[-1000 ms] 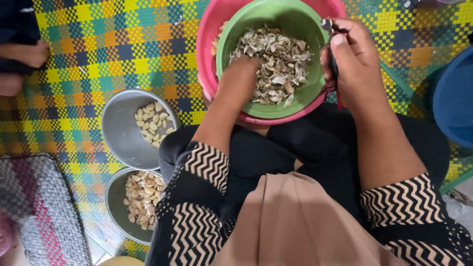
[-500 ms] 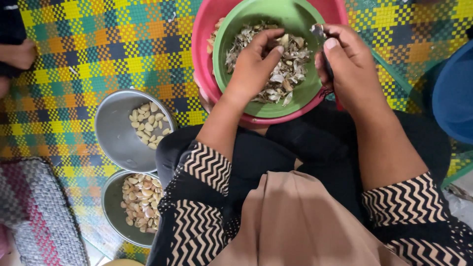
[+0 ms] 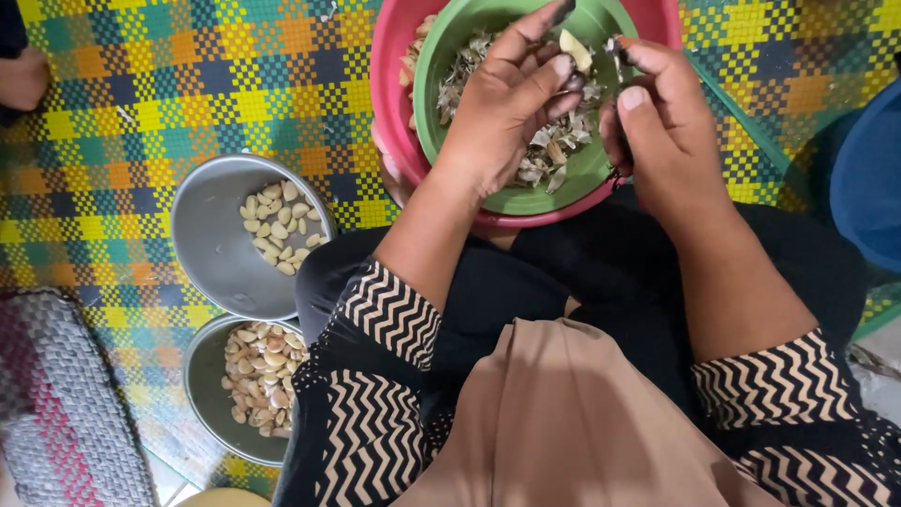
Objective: The person sits on a mat and peels garlic cloves by hand, separating the skins from the cloves. The peeled cloves are placed into a metal bowl, while the skins are collected in a green bowl inside a pink basin.
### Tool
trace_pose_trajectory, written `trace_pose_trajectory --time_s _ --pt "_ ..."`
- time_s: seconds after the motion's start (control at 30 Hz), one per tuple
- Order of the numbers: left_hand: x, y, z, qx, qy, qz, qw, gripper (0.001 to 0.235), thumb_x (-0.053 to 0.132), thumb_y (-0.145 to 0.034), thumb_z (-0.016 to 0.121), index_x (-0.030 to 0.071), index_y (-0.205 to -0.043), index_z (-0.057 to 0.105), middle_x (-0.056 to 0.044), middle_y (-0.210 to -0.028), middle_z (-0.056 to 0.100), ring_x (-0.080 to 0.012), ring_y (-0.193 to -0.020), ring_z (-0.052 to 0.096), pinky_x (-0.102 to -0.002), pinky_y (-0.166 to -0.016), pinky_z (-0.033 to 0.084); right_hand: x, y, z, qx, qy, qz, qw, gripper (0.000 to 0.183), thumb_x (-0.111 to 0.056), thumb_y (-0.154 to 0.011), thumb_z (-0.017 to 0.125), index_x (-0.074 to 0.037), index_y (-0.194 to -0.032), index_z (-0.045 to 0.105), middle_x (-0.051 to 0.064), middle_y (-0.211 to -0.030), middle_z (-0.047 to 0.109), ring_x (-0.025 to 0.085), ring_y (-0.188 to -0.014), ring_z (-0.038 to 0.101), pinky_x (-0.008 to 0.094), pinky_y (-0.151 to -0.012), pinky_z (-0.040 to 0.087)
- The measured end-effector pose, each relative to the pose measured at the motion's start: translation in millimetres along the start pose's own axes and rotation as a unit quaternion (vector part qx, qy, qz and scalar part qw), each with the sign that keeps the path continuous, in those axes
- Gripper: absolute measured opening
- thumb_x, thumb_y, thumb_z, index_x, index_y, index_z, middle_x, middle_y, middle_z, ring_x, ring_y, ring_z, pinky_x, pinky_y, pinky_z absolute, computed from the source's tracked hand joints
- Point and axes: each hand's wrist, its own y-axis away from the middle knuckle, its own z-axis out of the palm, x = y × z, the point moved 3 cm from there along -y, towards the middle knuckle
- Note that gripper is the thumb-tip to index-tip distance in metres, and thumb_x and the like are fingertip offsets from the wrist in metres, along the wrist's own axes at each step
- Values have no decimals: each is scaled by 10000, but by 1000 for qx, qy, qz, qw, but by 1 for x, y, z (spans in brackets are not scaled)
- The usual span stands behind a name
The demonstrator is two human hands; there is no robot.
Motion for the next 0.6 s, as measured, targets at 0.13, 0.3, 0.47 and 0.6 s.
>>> trace_pose_trajectory --time_s 0.13,0.3,0.47,0.6 --pt "0 1 4 -34 -3 27 999 348 -15 -1065 668 96 -1393 645 -103 -1225 698 -213 -1009 726 -355 -960 632 7 1 0 -12 0 -10 1000 345 -117 -1141 379 -22 -1473 377 133 -883 495 153 -683 467 257 -593 397" --pt "-5 -1 3 -28 26 29 999 231 69 -992 738 36 -1207 659 -133 -1086 709 -229 -955 731 -349 -908 631 10 3 0 -32 -4 -43 999 358 -140 -1147 407 -75 -1489 322 130 -825 461 150 -604 431 264 -563 374" --pt "-5 -1 5 -31 19 21 999 231 103 -997 737 25 -1201 662 -129 -1114 695 -235 -998 716 -363 -932 633 9 3 -4 -43 39 -84 995 351 -106 -1158 411 -35 -1494 340 162 -879 492 171 -655 462 284 -601 406" --pt "-2 0 6 -31 31 10 999 316 113 -1025 718 34 -1320 637 -124 -1116 707 -210 -925 702 -364 -893 641 8 4 -5 -38 77 -76 993 335 -101 -1148 429 20 -1459 397 164 -912 561 162 -661 475 293 -618 410"
